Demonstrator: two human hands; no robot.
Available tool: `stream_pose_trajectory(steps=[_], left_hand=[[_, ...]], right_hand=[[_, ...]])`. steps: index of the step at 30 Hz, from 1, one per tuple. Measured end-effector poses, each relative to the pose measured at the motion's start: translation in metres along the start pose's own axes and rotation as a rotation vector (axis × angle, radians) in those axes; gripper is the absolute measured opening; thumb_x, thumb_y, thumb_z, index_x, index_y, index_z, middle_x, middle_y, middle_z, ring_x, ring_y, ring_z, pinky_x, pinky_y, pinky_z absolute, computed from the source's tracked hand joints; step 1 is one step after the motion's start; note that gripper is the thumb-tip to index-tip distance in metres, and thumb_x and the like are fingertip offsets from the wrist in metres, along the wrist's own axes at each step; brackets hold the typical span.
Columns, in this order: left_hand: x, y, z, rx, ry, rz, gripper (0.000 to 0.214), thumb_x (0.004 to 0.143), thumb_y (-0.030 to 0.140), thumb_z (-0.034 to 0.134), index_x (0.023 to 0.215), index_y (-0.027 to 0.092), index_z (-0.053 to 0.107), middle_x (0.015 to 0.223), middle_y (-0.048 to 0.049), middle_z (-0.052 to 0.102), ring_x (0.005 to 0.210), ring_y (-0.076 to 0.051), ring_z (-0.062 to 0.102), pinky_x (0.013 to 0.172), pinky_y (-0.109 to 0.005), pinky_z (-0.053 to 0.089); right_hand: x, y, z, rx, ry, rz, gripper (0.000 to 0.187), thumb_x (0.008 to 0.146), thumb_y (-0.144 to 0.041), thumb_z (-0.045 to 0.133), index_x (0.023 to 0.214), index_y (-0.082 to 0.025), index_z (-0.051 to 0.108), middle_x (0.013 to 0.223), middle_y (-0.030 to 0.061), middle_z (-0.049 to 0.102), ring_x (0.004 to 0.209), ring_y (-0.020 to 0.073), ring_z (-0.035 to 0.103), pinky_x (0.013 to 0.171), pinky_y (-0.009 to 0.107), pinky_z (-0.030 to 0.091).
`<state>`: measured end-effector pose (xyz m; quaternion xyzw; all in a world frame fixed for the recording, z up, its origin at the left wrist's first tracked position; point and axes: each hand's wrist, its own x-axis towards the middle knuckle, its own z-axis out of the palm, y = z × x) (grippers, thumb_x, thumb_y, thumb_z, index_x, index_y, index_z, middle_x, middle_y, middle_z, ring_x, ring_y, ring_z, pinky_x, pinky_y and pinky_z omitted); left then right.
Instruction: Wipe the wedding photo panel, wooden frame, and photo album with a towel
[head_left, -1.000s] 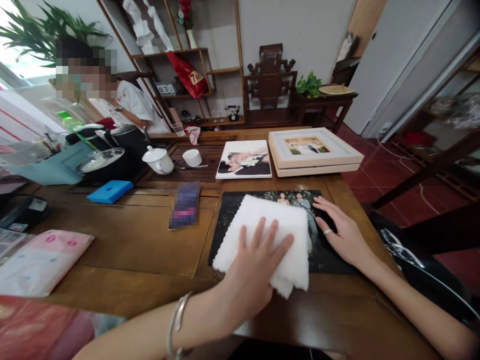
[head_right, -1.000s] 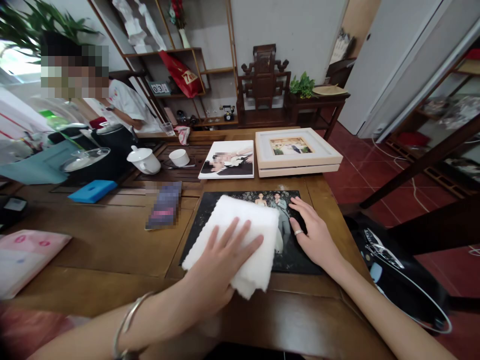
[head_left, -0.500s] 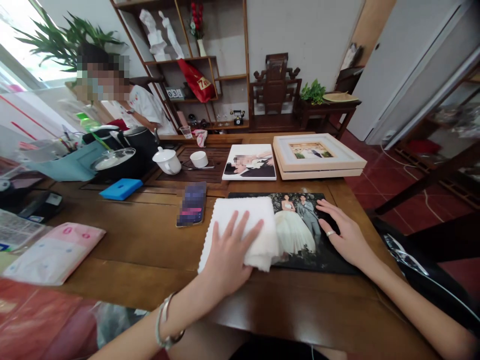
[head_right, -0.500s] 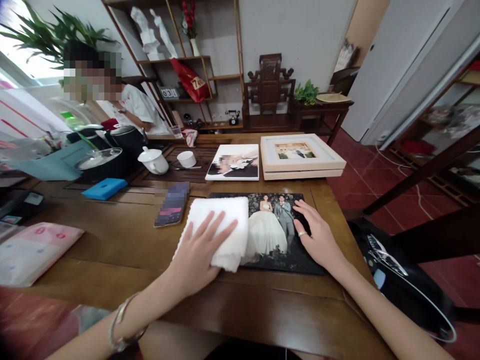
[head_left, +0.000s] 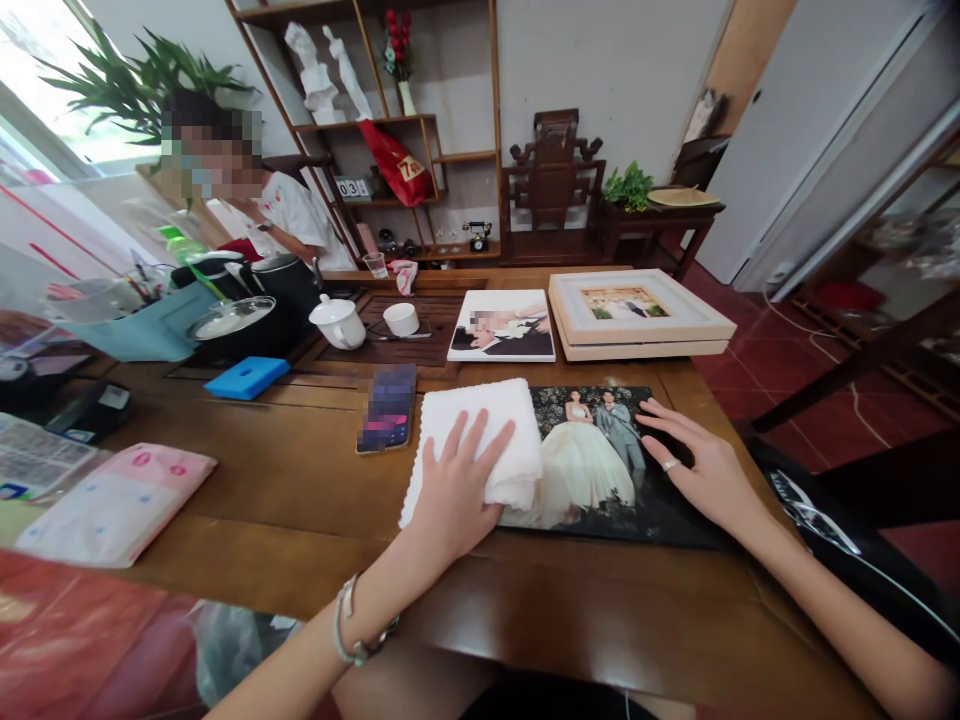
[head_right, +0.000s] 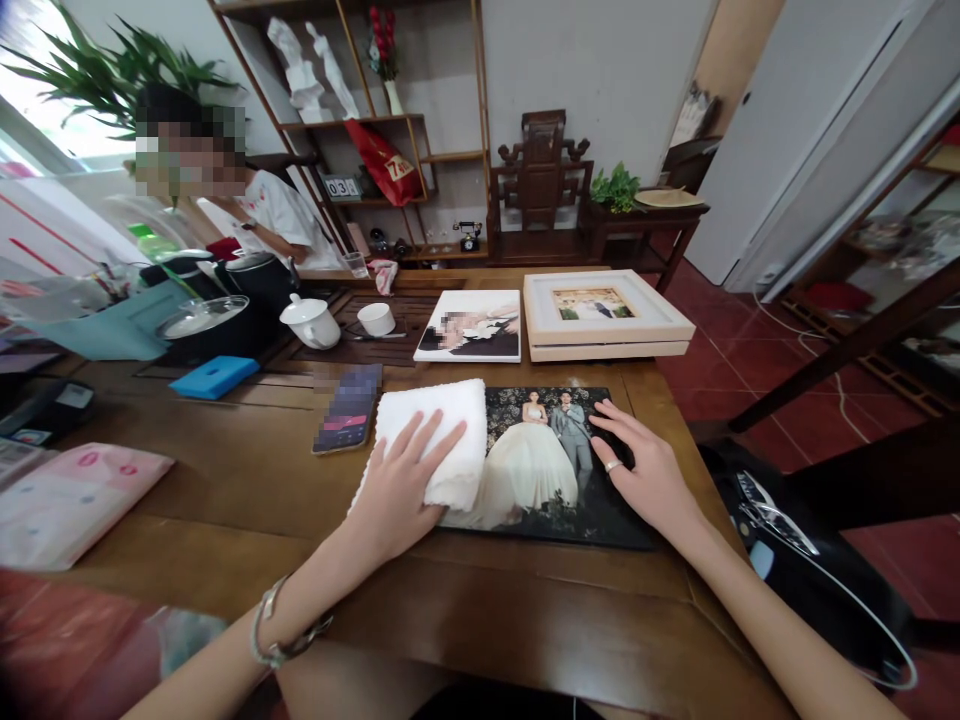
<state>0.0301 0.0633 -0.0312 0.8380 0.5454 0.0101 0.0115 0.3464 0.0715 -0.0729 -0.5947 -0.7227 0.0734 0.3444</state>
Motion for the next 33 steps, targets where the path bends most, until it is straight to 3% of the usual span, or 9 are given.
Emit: stream_pose_trajectory(steps=[3, 5, 8, 12, 17, 22, 25, 29, 33], left_hand=[[0.0, 0.001, -0.001, -0.014, 0.003, 0.004, 0.091, 0.072, 0.014, 0.059, 0.153, 0.031, 0.023, 0.161, -0.0089, 0.021, 0.147, -0.036, 0.017, 0.109, -0.064, 0.027], [0.0, 0.001, -0.001, -0.025, 0.009, 0.009, 0.09, 0.072, 0.013, 0.058, 0.153, 0.03, 0.024, 0.161, -0.0093, 0.022, 0.147, -0.036, 0.017, 0.109, -0.064, 0.028], [0.0, 0.001, -0.001, -0.036, 0.019, 0.01, 0.089, 0.072, 0.013, 0.058, 0.153, 0.03, 0.025, 0.161, -0.0095, 0.022, 0.147, -0.036, 0.017, 0.109, -0.063, 0.028], [-0.001, 0.0, -0.001, -0.05, 0.027, 0.007, 0.085, 0.075, 0.013, 0.056, 0.153, 0.03, 0.026, 0.161, -0.0099, 0.022, 0.147, -0.036, 0.017, 0.108, -0.063, 0.028], [-0.002, 0.0, -0.001, -0.088, 0.035, 0.017, 0.082, 0.076, 0.014, 0.055, 0.152, 0.03, 0.028, 0.16, -0.0095, 0.024, 0.147, -0.035, 0.019, 0.108, -0.063, 0.029], [-0.001, -0.004, -0.003, -0.188, 0.046, 0.005, 0.082, 0.073, 0.006, 0.049, 0.15, 0.028, 0.033, 0.16, -0.006, 0.027, 0.148, -0.033, 0.018, 0.11, -0.064, 0.026], [-0.007, -0.013, -0.009, -0.315, 0.069, 0.007, 0.08, 0.072, 0.002, 0.043, 0.15, 0.022, 0.034, 0.158, -0.0052, 0.031, 0.148, -0.029, 0.021, 0.115, -0.057, 0.026], [-0.04, -0.026, -0.016, -0.357, 0.245, -0.02, 0.083, 0.07, 0.002, 0.039, 0.151, 0.02, 0.031, 0.156, -0.0048, 0.035, 0.146, -0.023, 0.027, 0.118, -0.048, 0.026], [-0.091, -0.033, -0.018, -0.153, 0.351, 0.011, 0.095, 0.064, 0.002, 0.04, 0.154, 0.025, 0.019, 0.158, -0.002, 0.03, 0.148, -0.025, 0.022, 0.119, -0.051, 0.022]], right_hand=[[-0.005, -0.013, -0.005, -0.064, 0.036, -0.065, 0.033, 0.092, -0.038, 0.052, 0.113, -0.018, 0.067, 0.13, 0.0151, 0.065, 0.128, 0.0308, 0.056, 0.107, 0.055, 0.044], [-0.012, -0.033, -0.007, -0.151, 0.055, -0.201, 0.038, 0.09, -0.038, 0.056, 0.123, -0.019, 0.062, 0.136, 0.0144, 0.06, 0.137, 0.0328, 0.046, 0.111, 0.061, 0.036], [-0.026, -0.07, 0.0, -0.222, -0.152, -0.497, 0.054, 0.089, -0.039, 0.058, 0.138, -0.016, 0.05, 0.148, 0.0159, 0.048, 0.144, 0.0331, 0.033, 0.114, 0.059, 0.032], [-0.034, -0.101, 0.026, -0.38, -0.27, -0.626, 0.065, 0.091, -0.047, 0.053, 0.142, -0.008, 0.045, 0.153, 0.0212, 0.04, 0.144, 0.0387, 0.031, 0.111, 0.059, 0.035], [-0.028, -0.099, 0.052, -0.52, -0.198, -0.734, 0.06, 0.092, -0.049, 0.053, 0.132, -0.005, 0.055, 0.138, 0.0256, 0.056, 0.132, 0.0432, 0.047, 0.101, 0.061, 0.044], [-0.027, -0.102, 0.055, -0.642, -0.178, -0.838, 0.055, 0.091, -0.041, 0.057, 0.131, -0.003, 0.055, 0.132, 0.0294, 0.059, 0.124, 0.0461, 0.055, 0.092, 0.063, 0.049], [-0.027, -0.105, 0.055, -0.678, -0.177, -0.853, 0.052, 0.092, -0.036, 0.055, 0.132, -0.002, 0.054, 0.131, 0.0304, 0.059, 0.122, 0.0459, 0.056, 0.089, 0.064, 0.049], [-0.027, -0.103, 0.054, -0.677, -0.166, -0.87, 0.051, 0.093, -0.032, 0.052, 0.134, -0.001, 0.051, 0.131, 0.0306, 0.059, 0.122, 0.0457, 0.056, 0.089, 0.063, 0.05], [-0.029, -0.101, 0.051, -0.658, -0.161, -0.855, 0.047, 0.093, -0.022, 0.049, 0.135, -0.001, 0.049, 0.133, 0.0312, 0.057, 0.125, 0.0452, 0.054, 0.091, 0.063, 0.049]])
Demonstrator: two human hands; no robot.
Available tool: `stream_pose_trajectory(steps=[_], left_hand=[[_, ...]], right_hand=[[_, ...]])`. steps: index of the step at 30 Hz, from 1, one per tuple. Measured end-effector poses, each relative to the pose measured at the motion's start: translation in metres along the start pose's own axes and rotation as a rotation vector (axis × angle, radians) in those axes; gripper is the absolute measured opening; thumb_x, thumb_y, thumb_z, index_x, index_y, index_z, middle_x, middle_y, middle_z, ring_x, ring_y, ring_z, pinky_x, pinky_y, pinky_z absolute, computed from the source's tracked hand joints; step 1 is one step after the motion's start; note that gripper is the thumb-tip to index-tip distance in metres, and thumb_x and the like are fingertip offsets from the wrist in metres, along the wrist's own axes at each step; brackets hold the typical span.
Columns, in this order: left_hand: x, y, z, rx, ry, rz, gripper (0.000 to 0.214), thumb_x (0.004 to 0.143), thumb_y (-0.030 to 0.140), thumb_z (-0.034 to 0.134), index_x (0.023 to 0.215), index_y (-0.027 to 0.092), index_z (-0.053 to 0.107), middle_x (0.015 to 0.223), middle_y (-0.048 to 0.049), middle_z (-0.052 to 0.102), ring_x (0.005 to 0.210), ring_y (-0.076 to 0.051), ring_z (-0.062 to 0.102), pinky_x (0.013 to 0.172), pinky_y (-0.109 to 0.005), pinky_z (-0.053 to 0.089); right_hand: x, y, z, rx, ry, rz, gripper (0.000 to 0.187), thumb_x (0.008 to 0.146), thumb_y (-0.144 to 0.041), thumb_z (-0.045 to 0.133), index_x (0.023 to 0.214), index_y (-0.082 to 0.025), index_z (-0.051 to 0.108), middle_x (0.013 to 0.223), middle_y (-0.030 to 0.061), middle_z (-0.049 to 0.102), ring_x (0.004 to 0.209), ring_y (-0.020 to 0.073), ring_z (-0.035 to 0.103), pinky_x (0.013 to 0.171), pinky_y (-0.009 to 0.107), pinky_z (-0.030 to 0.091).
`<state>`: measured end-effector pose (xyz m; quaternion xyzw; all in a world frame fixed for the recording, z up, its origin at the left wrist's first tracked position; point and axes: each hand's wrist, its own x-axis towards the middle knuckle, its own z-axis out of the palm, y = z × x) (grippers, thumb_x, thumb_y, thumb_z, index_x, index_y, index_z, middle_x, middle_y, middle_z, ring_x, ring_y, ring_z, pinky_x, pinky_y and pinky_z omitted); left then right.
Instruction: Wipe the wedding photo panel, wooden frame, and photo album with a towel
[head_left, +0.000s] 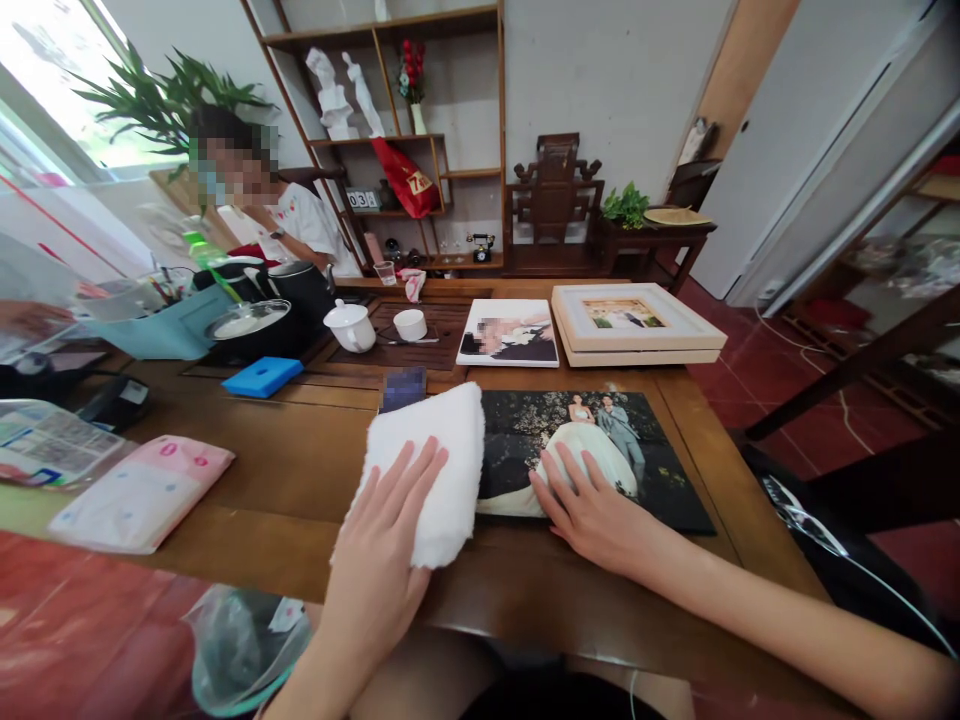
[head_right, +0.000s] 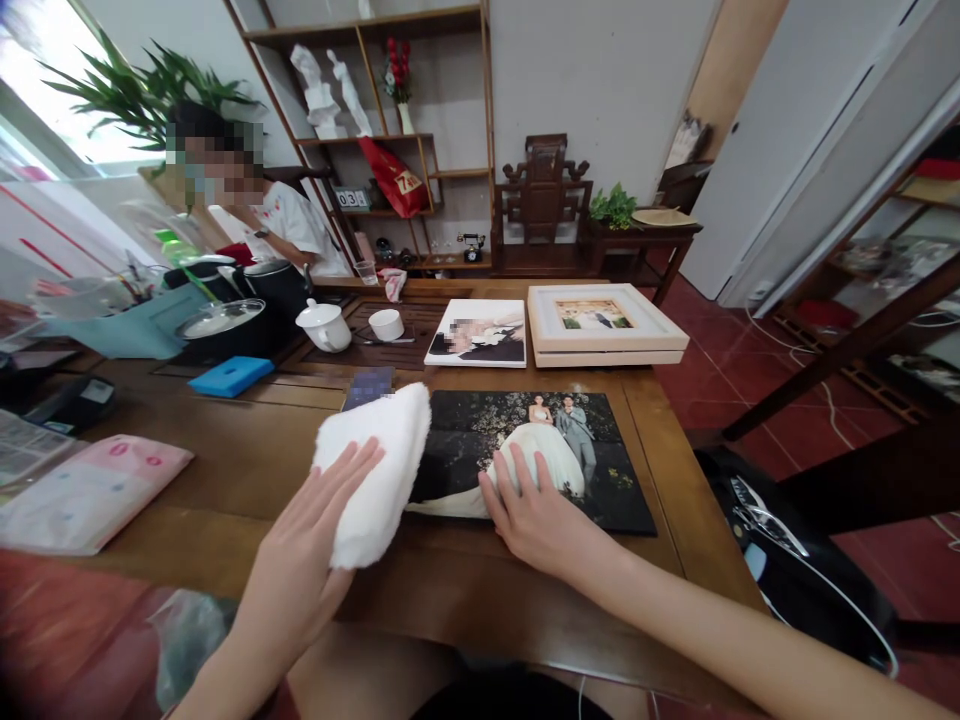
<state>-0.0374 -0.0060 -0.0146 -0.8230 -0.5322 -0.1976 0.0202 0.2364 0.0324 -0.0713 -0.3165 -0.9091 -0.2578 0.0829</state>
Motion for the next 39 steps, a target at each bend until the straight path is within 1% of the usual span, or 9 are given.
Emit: stream_pose_trajectory(steps=[7, 13, 17, 21, 25, 29, 31, 35, 39], left_hand=[[-0.053, -0.039, -0.002, 0.227, -0.051, -0.007, 0.093, 0.07, 0.004, 0.043, 0.156, 0.029, 0.018, 0.158, -0.002, 0.03, 0.144, -0.028, 0.03, 0.115, -0.049, 0.03], [-0.064, -0.057, 0.002, 0.071, -0.191, -0.048, 0.075, 0.085, 0.015, 0.048, 0.154, 0.033, 0.023, 0.159, -0.0057, 0.027, 0.145, -0.033, 0.026, 0.112, -0.058, 0.029], [-0.06, -0.03, -0.016, -0.126, -0.179, -0.057, 0.079, 0.089, 0.036, 0.059, 0.155, 0.034, 0.015, 0.159, -0.0074, 0.026, 0.143, -0.033, 0.032, 0.11, -0.052, 0.037], [-0.049, 0.0, -0.032, -0.448, -0.202, -0.077, 0.054, 0.093, 0.035, 0.055, 0.144, 0.042, 0.042, 0.152, -0.0018, 0.043, 0.135, -0.029, 0.047, 0.106, -0.044, 0.045], [-0.035, 0.017, -0.033, -1.047, -0.345, -0.182, 0.034, 0.096, 0.042, 0.05, 0.129, 0.036, 0.06, 0.132, -0.0063, 0.062, 0.106, -0.026, 0.066, 0.084, -0.037, 0.057], [-0.018, 0.031, -0.011, -1.457, -0.45, -0.296, 0.043, 0.092, 0.046, 0.059, 0.133, 0.032, 0.055, 0.131, -0.0098, 0.06, 0.105, -0.024, 0.066, 0.078, -0.034, 0.055], [-0.008, 0.042, 0.005, -1.542, -0.426, -0.374, 0.058, 0.088, 0.045, 0.066, 0.141, 0.032, 0.046, 0.139, -0.0111, 0.054, 0.119, -0.026, 0.059, 0.087, -0.037, 0.053], [0.014, 0.074, 0.037, -1.763, -0.267, -0.525, 0.077, 0.079, 0.044, 0.075, 0.146, 0.025, 0.04, 0.149, -0.0145, 0.044, 0.137, -0.028, 0.043, 0.11, -0.043, 0.039], [0.029, 0.109, 0.055, -2.044, -0.073, -0.597, 0.069, 0.08, 0.045, 0.075, 0.138, 0.019, 0.05, 0.142, -0.0148, 0.053, 0.133, -0.03, 0.048, 0.109, -0.042, 0.042]], right_hand=[[0.001, -0.006, -0.001, -0.055, -0.002, 0.04, 0.044, 0.089, -0.008, 0.041, 0.13, -0.002, 0.054, 0.132, 0.0303, 0.058, 0.121, 0.0454, 0.057, 0.086, 0.062, 0.052], [-0.006, 0.003, -0.003, 0.104, -0.075, 0.072, 0.064, 0.078, -0.006, 0.053, 0.141, -0.008, 0.046, 0.145, 0.0229, 0.05, 0.137, 0.042, 0.041, 0.103, 0.059, 0.043], [-0.011, 0.007, -0.002, 0.043, 0.081, 0.089, 0.052, 0.085, -0.003, 0.047, 0.136, -0.011, 0.052, 0.137, 0.0176, 0.059, 0.133, 0.0367, 0.049, 0.104, 0.057, 0.043], [-0.01, 0.018, -0.008, 0.064, 0.213, 0.075, 0.049, 0.09, -0.003, 0.042, 0.137, -0.012, 0.053, 0.132, 0.014, 0.064, 0.127, 0.0329, 0.056, 0.102, 0.052, 0.049], [-0.009, 0.042, -0.035, 0.287, 0.372, 0.138, 0.063, 0.085, 0.002, 0.036, 0.145, -0.017, 0.042, 0.132, 0.0099, 0.065, 0.129, 0.0265, 0.056, 0.102, 0.045, 0.052], [-0.014, 0.061, -0.072, 0.537, 0.461, 0.513, 0.052, 0.083, -0.009, 0.048, 0.131, -0.025, 0.058, 0.119, 0.0066, 0.072, 0.101, 0.0244, 0.072, 0.087, 0.039, 0.062], [-0.015, 0.064, -0.083, 0.619, 0.618, 0.74, 0.03, 0.08, -0.016, 0.061, 0.107, -0.026, 0.07, 0.093, 0.004, 0.078, 0.08, 0.0242, 0.075, 0.07, 0.037, 0.064], [-0.011, 0.06, -0.089, 1.011, 1.027, 1.035, 0.02, 0.074, -0.023, 0.074, 0.094, -0.023, 0.069, 0.091, 0.0066, 0.077, 0.086, 0.0276, 0.074, 0.081, 0.047, 0.062], [-0.005, 0.05, -0.079, 1.363, 0.963, 1.177, 0.023, 0.082, -0.026, 0.068, 0.105, -0.023, 0.068, 0.104, 0.0092, 0.076, 0.095, 0.0286, 0.073, 0.088, 0.05, 0.061]])
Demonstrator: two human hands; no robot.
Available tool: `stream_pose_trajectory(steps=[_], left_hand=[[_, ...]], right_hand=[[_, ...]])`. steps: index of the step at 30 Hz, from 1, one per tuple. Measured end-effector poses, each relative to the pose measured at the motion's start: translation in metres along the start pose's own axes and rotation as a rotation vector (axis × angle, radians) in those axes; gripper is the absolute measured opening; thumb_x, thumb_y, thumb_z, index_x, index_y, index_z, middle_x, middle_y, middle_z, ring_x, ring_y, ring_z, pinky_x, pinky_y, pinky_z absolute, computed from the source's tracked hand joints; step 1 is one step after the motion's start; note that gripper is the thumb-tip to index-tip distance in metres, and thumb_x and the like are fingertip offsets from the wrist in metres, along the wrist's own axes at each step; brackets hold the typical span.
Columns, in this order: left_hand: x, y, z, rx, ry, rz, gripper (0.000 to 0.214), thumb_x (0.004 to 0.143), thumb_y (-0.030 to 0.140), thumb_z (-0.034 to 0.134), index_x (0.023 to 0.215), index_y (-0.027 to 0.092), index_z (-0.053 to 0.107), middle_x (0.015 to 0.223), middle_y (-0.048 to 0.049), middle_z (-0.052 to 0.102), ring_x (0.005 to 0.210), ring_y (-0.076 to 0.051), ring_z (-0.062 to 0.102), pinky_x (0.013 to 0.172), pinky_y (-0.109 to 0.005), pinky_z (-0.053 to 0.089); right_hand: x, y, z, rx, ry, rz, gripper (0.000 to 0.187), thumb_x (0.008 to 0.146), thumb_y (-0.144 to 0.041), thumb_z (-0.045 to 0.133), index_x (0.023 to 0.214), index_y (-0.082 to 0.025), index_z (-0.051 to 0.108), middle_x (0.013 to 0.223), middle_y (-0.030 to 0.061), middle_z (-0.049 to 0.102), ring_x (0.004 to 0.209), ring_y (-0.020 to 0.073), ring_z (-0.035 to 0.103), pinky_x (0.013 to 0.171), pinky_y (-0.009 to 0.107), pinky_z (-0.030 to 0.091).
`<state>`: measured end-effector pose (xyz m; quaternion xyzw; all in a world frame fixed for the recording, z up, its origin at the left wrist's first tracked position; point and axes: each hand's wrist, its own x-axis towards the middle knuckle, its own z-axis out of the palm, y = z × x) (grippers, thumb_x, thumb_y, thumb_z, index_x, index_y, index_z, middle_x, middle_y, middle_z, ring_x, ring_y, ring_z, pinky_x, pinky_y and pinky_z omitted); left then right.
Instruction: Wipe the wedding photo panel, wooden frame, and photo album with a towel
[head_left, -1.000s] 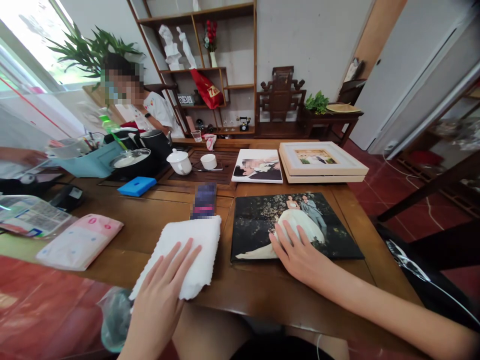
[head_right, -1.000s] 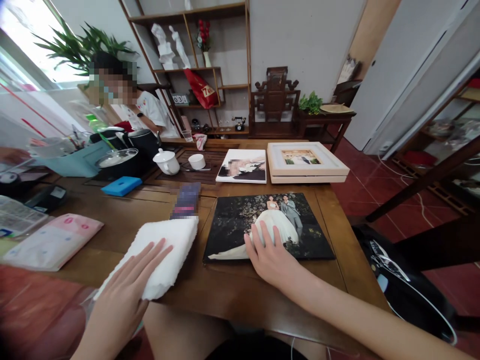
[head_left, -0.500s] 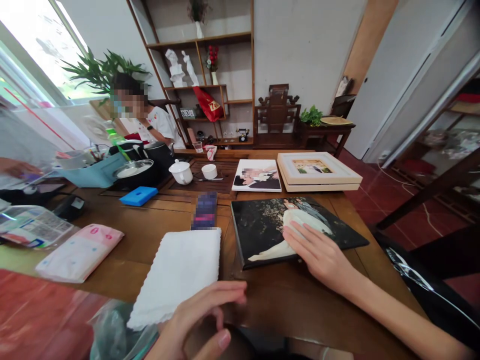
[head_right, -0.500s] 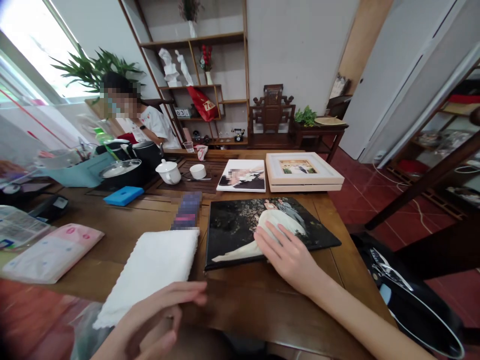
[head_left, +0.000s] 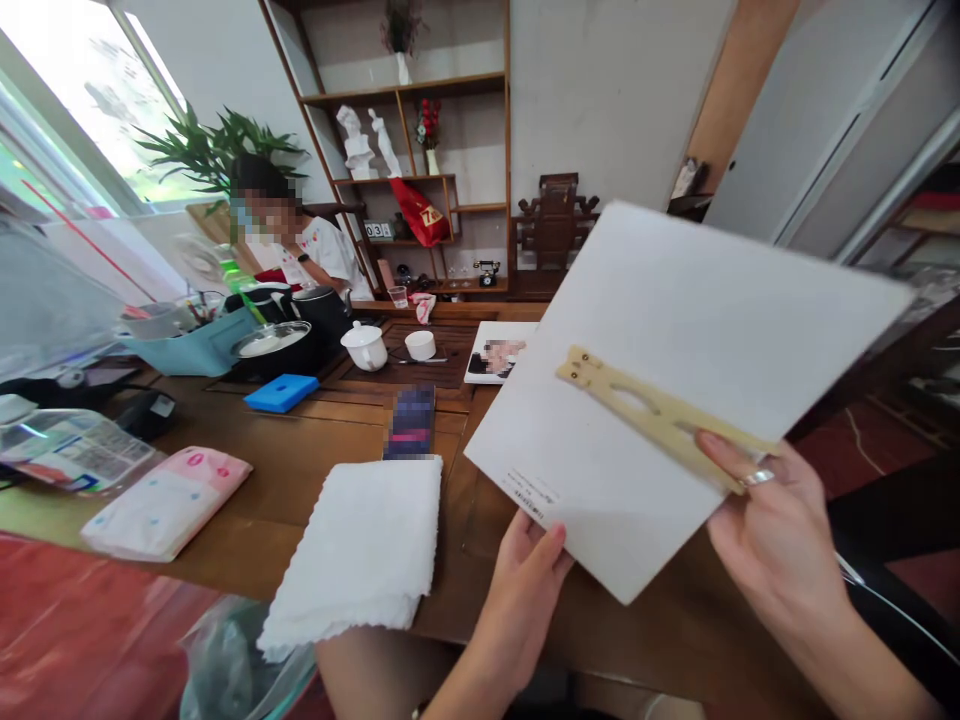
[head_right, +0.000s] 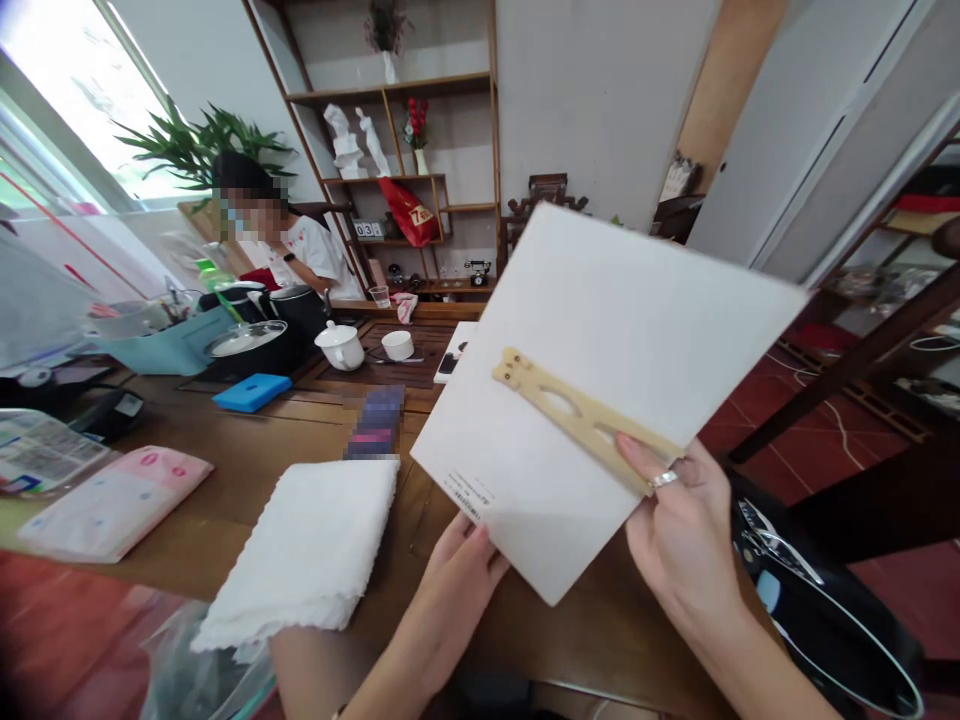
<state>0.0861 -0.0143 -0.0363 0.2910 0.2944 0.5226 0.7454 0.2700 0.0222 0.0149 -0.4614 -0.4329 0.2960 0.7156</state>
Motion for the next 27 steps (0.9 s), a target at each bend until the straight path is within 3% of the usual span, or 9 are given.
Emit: stream_pose_trajectory(steps=[3, 6, 9, 12, 13, 15, 20, 27], left_hand=[[0.002, -0.011, 0.003, -0.124, 0.202, 0.069, 0.059, 0.082, 0.039, 0.076, 0.133, 0.023, 0.054, 0.136, -0.0108, 0.059, 0.13, -0.029, 0.051, 0.103, -0.036, 0.047], [0.003, -0.007, -0.01, -0.114, 0.338, 0.061, 0.056, 0.079, 0.037, 0.079, 0.128, 0.02, 0.058, 0.129, -0.0114, 0.064, 0.125, -0.029, 0.056, 0.098, -0.032, 0.051], [0.003, 0.011, -0.026, -0.033, 0.431, 0.007, 0.056, 0.076, 0.039, 0.081, 0.123, 0.016, 0.061, 0.121, -0.0123, 0.069, 0.117, -0.03, 0.062, 0.092, -0.031, 0.054], [0.003, 0.038, -0.035, 0.106, 0.484, -0.025, 0.054, 0.078, 0.041, 0.078, 0.124, 0.017, 0.061, 0.119, -0.0119, 0.07, 0.111, -0.029, 0.065, 0.087, -0.031, 0.056], [0.003, 0.047, -0.036, 0.16, 0.478, -0.042, 0.053, 0.08, 0.042, 0.077, 0.124, 0.017, 0.061, 0.118, -0.012, 0.07, 0.109, -0.029, 0.066, 0.085, -0.031, 0.056], [0.005, 0.064, -0.037, 0.271, 0.417, -0.094, 0.052, 0.081, 0.044, 0.075, 0.123, 0.017, 0.062, 0.116, -0.0126, 0.071, 0.106, -0.029, 0.068, 0.082, -0.031, 0.057], [0.025, 0.09, -0.046, 0.521, 0.251, -0.221, 0.062, 0.075, 0.047, 0.078, 0.124, 0.016, 0.057, 0.118, -0.014, 0.07, 0.102, -0.03, 0.069, 0.077, -0.033, 0.057], [0.067, 0.102, -0.066, 1.106, 0.039, -0.129, 0.072, 0.062, 0.04, 0.085, 0.125, 0.017, 0.056, 0.128, -0.0107, 0.065, 0.116, -0.03, 0.061, 0.094, -0.039, 0.052]], right_hand=[[-0.008, 0.012, 0.0, 0.162, 0.044, 0.294, 0.029, 0.079, -0.03, 0.073, 0.106, -0.021, 0.068, 0.108, 0.0077, 0.075, 0.097, 0.0268, 0.073, 0.087, 0.042, 0.062], [-0.019, 0.021, -0.008, 0.242, 0.07, 0.52, 0.044, 0.064, -0.027, 0.084, 0.105, -0.02, 0.068, 0.107, 0.0058, 0.076, 0.098, 0.0253, 0.072, 0.083, 0.034, 0.063], [-0.025, 0.025, -0.025, 0.239, 0.003, 0.605, 0.054, 0.058, -0.026, 0.087, 0.109, -0.025, 0.067, 0.111, 0.0038, 0.075, 0.101, 0.0254, 0.071, 0.077, 0.031, 0.064], [-0.015, 0.03, -0.049, 0.231, 0.021, 0.614, 0.045, 0.07, -0.045, 0.077, 0.11, -0.028, 0.066, 0.116, 0.0039, 0.074, 0.101, 0.0276, 0.071, 0.072, 0.037, 0.064], [-0.009, 0.032, -0.057, 0.201, 0.037, 0.626, 0.042, 0.073, -0.051, 0.073, 0.107, -0.027, 0.067, 0.114, 0.0043, 0.074, 0.099, 0.0279, 0.071, 0.07, 0.037, 0.064], [0.002, 0.037, -0.071, 0.073, 0.013, 0.639, 0.036, 0.071, -0.045, 0.076, 0.102, -0.026, 0.069, 0.108, 0.0046, 0.076, 0.093, 0.0256, 0.073, 0.068, 0.031, 0.062], [0.007, 0.05, -0.086, -0.223, -0.268, 0.74, 0.047, 0.069, -0.044, 0.078, 0.11, -0.024, 0.064, 0.097, 0.0076, 0.078, 0.077, 0.0255, 0.074, 0.063, 0.032, 0.058], [0.005, 0.061, -0.091, -0.649, -0.493, 0.578, 0.055, 0.073, -0.06, 0.066, 0.112, -0.022, 0.056, 0.076, 0.0049, 0.077, 0.067, 0.0249, 0.071, 0.057, 0.032, 0.051]])
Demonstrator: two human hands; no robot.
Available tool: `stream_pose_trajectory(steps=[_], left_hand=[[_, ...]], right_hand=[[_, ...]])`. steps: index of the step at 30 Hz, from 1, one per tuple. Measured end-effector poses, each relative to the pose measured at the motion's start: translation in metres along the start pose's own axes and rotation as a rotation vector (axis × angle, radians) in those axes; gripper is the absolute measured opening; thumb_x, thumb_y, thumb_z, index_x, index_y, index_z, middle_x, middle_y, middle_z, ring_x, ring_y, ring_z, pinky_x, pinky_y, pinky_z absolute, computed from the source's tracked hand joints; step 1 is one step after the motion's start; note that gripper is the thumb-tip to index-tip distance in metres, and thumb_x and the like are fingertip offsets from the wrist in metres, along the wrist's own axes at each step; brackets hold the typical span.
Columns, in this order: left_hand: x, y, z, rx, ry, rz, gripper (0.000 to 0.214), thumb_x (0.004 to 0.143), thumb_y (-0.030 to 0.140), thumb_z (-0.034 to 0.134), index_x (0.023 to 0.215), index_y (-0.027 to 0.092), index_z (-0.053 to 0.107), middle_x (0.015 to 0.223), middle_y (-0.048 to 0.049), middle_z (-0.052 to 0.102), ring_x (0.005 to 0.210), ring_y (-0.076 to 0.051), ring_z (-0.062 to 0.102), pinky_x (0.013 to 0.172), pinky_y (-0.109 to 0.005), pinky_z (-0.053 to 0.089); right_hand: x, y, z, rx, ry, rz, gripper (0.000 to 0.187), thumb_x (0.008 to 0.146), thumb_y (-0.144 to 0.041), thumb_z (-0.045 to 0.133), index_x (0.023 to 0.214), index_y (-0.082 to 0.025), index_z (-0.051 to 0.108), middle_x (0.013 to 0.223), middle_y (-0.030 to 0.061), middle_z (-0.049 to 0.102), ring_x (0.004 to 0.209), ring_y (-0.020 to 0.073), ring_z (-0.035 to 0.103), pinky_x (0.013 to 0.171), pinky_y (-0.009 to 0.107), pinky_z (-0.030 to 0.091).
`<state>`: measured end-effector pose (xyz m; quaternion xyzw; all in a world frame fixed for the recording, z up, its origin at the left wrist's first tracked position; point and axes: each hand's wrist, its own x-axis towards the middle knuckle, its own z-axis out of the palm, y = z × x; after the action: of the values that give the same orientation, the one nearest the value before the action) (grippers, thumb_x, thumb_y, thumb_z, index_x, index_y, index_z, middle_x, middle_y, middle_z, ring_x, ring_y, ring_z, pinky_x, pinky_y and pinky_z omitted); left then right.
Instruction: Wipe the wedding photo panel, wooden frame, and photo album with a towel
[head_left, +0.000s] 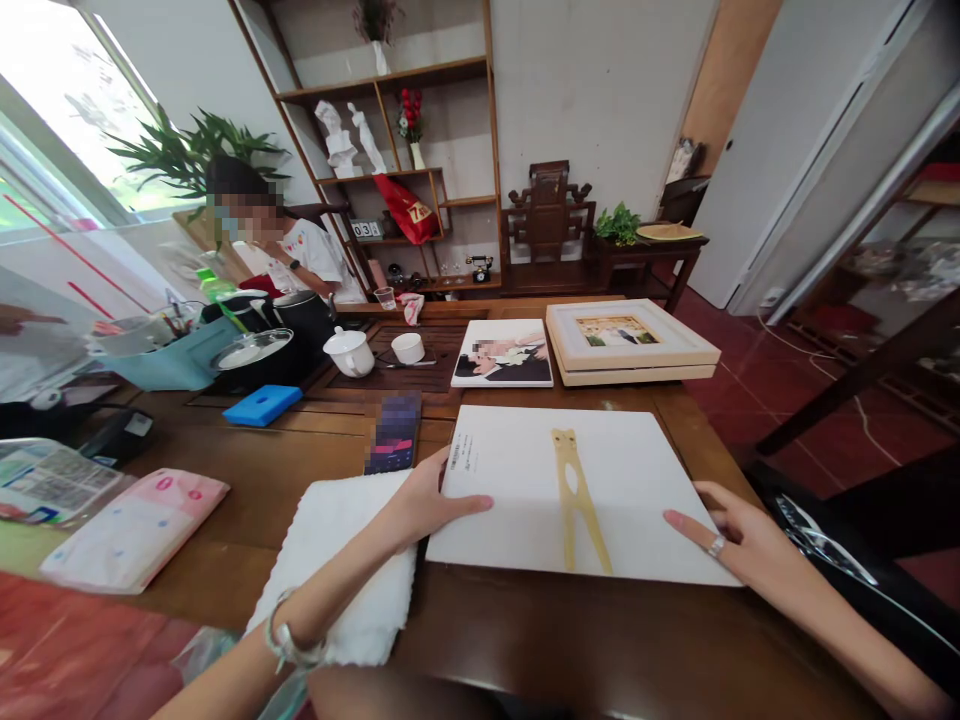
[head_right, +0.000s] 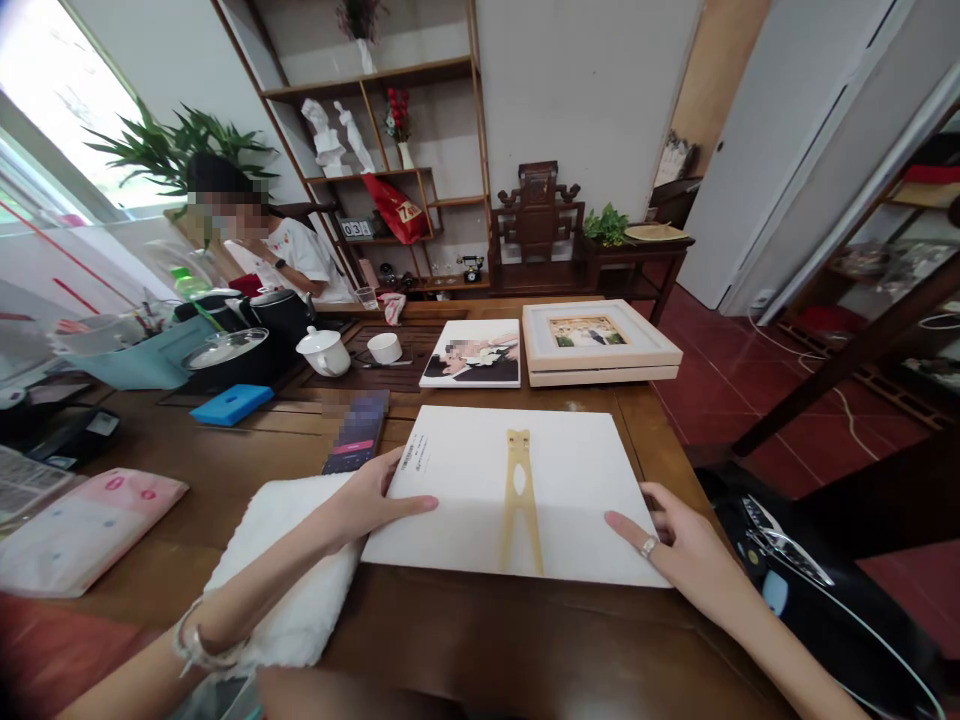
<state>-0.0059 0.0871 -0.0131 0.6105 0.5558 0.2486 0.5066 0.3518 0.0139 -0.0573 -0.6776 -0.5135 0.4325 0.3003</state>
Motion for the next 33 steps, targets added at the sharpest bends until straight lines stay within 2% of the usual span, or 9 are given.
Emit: stream_pose_trajectory(steps=[5, 11, 17, 21, 25, 27, 29, 31, 33], left_hand=[[0.019, -0.005, 0.001, 0.458, 0.127, 0.067, 0.068, 0.059, 0.047, 0.082, 0.117, 0.017, 0.063, 0.117, -0.0116, 0.068, 0.109, -0.034, 0.062, 0.091, -0.042, 0.05], [0.022, -0.01, 0.004, 0.601, 0.211, 0.054, 0.065, 0.061, 0.051, 0.079, 0.113, 0.014, 0.063, 0.107, -0.013, 0.064, 0.101, -0.032, 0.061, 0.085, -0.04, 0.049], [0.024, -0.012, 0.005, 0.699, 0.213, 0.085, 0.062, 0.063, 0.054, 0.078, 0.107, 0.012, 0.062, 0.101, -0.0125, 0.06, 0.093, -0.03, 0.06, 0.08, -0.037, 0.048], [0.027, -0.018, 0.005, 0.726, 0.225, 0.102, 0.061, 0.063, 0.053, 0.079, 0.107, 0.013, 0.063, 0.099, -0.0122, 0.061, 0.094, -0.031, 0.06, 0.081, -0.037, 0.048], [0.025, -0.015, 0.006, 0.747, 0.184, 0.13, 0.058, 0.07, 0.055, 0.075, 0.11, 0.013, 0.064, 0.106, -0.0157, 0.063, 0.103, -0.034, 0.06, 0.089, -0.042, 0.048], [0.016, -0.012, 0.006, 0.767, 0.149, 0.165, 0.06, 0.075, 0.051, 0.073, 0.119, 0.011, 0.061, 0.12, -0.0198, 0.06, 0.115, -0.036, 0.056, 0.097, -0.045, 0.046], [-0.004, -0.011, 0.002, 0.777, 0.146, 0.25, 0.064, 0.082, 0.046, 0.068, 0.134, 0.014, 0.052, 0.14, -0.0195, 0.049, 0.131, -0.036, 0.046, 0.107, -0.047, 0.041], [-0.034, -0.016, -0.006, 0.792, 0.164, 0.357, 0.064, 0.089, 0.043, 0.06, 0.146, 0.024, 0.04, 0.155, -0.0127, 0.033, 0.14, -0.032, 0.036, 0.112, -0.047, 0.037], [-0.069, -0.029, -0.02, 0.841, 0.143, 0.39, 0.064, 0.091, 0.042, 0.058, 0.149, 0.033, 0.033, 0.158, -0.0078, 0.029, 0.138, -0.031, 0.041, 0.11, -0.046, 0.04]], right_hand=[[0.006, 0.001, -0.005, -0.258, 0.02, -0.068, 0.055, 0.078, -0.065, 0.057, 0.112, -0.022, 0.052, 0.068, 0.0023, 0.074, 0.059, 0.0223, 0.065, 0.055, 0.031, 0.045], [0.019, -0.005, -0.001, -0.564, 0.066, -0.126, 0.045, 0.08, -0.069, 0.049, 0.086, -0.024, 0.048, 0.042, -0.0048, 0.055, 0.048, 0.0195, 0.052, 0.051, 0.029, 0.033], [0.029, -0.01, -0.002, -0.657, 0.005, -0.109, 0.046, 0.083, -0.067, 0.047, 0.068, -0.026, 0.034, 0.038, -0.0051, 0.049, 0.044, 0.0157, 0.044, 0.05, 0.029, 0.027], [0.032, -0.01, -0.003, -0.678, -0.013, -0.133, 0.047, 0.083, -0.067, 0.048, 0.065, -0.027, 0.034, 0.038, -0.0047, 0.049, 0.042, 0.0157, 0.043, 0.049, 0.029, 0.026], [0.036, -0.009, -0.006, -0.73, 0.046, -0.196, 0.049, 0.082, -0.068, 0.049, 0.06, -0.027, 0.036, 0.041, -0.0023, 0.051, 0.044, 0.017, 0.047, 0.05, 0.03, 0.031], [0.038, -0.007, -0.008, -0.794, 0.095, -0.212, 0.049, 0.082, -0.069, 0.048, 0.06, -0.026, 0.041, 0.045, -0.0008, 0.052, 0.046, 0.0186, 0.05, 0.051, 0.032, 0.034], [0.039, -0.006, -0.007, -0.823, 0.189, -0.243, 0.046, 0.083, -0.069, 0.048, 0.07, -0.025, 0.051, 0.054, 0.0014, 0.058, 0.052, 0.0215, 0.056, 0.054, 0.035, 0.041], [0.039, -0.004, -0.002, -0.769, 0.319, -0.346, 0.044, 0.085, -0.065, 0.049, 0.094, -0.023, 0.058, 0.079, 0.0077, 0.067, 0.072, 0.0267, 0.064, 0.065, 0.04, 0.05], [0.04, -0.001, 0.007, -0.678, 0.392, -0.5, 0.048, 0.088, -0.058, 0.049, 0.117, -0.019, 0.055, 0.114, 0.015, 0.064, 0.104, 0.0312, 0.063, 0.086, 0.046, 0.053]])
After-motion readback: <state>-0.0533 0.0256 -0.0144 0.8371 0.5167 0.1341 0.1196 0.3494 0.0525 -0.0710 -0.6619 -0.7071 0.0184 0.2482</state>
